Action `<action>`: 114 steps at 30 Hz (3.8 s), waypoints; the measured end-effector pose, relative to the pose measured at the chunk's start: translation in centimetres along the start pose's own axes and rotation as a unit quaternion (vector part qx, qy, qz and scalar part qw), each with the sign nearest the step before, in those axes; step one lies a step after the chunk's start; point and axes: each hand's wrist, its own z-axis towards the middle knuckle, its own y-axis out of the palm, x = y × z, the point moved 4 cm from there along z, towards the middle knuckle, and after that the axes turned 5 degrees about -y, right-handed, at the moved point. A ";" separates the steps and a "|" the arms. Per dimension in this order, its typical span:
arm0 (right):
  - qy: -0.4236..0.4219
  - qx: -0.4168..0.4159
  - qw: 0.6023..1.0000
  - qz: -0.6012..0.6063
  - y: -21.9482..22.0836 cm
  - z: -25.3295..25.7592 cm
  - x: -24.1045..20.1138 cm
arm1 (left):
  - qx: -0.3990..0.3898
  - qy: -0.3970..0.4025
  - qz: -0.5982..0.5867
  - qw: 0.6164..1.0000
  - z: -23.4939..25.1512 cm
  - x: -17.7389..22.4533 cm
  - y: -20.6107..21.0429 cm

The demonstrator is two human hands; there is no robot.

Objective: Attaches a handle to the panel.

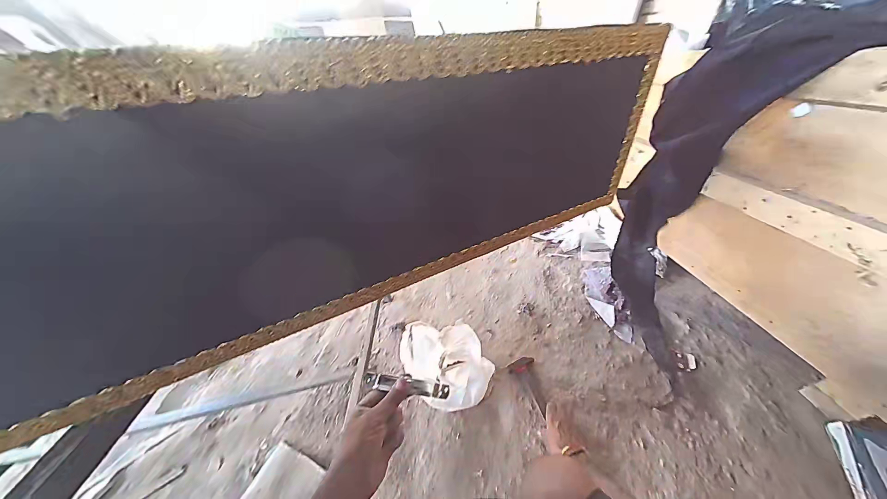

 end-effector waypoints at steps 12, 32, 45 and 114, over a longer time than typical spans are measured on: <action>0.092 0.010 0.922 0.376 -9.1 -0.6 -1.7 | -0.052 0.047 0.025 0.997 0.6 1.8 0.2; -0.123 0.233 0.916 0.302 -18.2 -0.6 -9.7 | -0.148 0.405 -0.139 0.891 -9.7 18.9 11.6; -0.332 0.410 0.707 0.470 -30.5 -6.4 -15.6 | -0.116 0.454 -0.076 0.880 -9.8 18.9 11.6; -0.248 0.261 0.694 0.623 -35.9 -0.1 -38.4 | -0.152 -0.250 0.097 0.951 -4.8 -2.8 -3.6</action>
